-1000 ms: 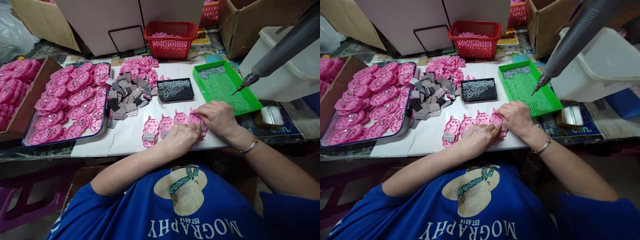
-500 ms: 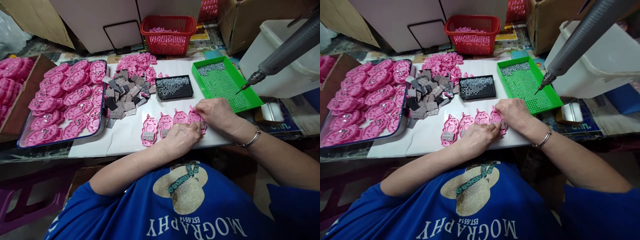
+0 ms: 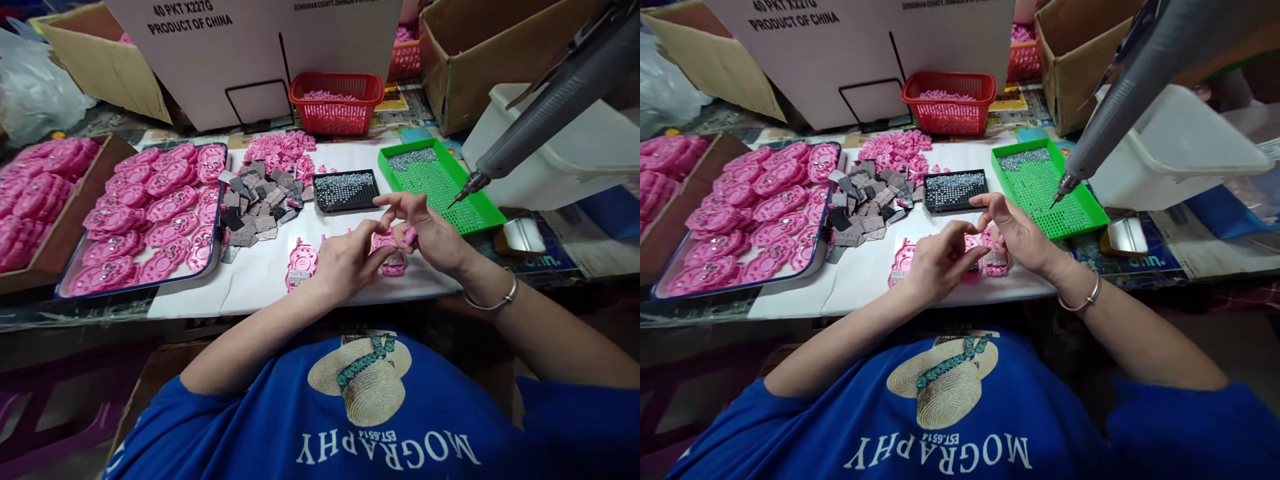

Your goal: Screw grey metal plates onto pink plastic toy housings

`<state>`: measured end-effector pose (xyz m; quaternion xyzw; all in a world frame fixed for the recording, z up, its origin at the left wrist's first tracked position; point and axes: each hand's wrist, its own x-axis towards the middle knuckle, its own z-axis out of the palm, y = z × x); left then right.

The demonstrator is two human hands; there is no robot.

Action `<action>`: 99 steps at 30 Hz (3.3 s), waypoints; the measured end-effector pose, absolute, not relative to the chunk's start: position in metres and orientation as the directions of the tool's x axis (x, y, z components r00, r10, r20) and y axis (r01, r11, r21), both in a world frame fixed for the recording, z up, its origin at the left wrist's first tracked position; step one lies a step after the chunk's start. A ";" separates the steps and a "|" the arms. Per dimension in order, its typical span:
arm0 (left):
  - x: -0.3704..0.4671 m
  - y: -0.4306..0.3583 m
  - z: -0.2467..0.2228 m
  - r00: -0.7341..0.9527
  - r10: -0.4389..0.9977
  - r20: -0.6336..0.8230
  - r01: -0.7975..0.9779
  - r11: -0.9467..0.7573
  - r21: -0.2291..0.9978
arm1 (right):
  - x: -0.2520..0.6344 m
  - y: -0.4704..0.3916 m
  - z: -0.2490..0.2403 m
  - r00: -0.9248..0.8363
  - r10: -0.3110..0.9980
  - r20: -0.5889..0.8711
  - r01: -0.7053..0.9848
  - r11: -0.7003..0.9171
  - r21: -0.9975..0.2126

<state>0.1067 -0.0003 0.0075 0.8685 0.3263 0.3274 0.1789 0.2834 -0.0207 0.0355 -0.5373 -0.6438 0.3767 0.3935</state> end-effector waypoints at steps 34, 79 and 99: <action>0.069 0.012 0.000 0.704 0.155 0.693 0.494 -0.809 -0.320 | 0.273 -0.031 0.025 -0.285 0.809 0.514 0.692 0.544 -0.474; 0.070 -0.022 0.001 0.856 0.415 0.307 0.464 -0.880 -0.104 | 0.274 -0.012 -0.005 -0.309 0.850 0.427 0.833 0.458 -0.309; 0.073 -0.020 0.003 0.886 0.456 0.080 0.460 -0.887 -0.038 | 0.266 -0.001 -0.010 -0.381 0.867 0.321 0.857 0.462 -0.228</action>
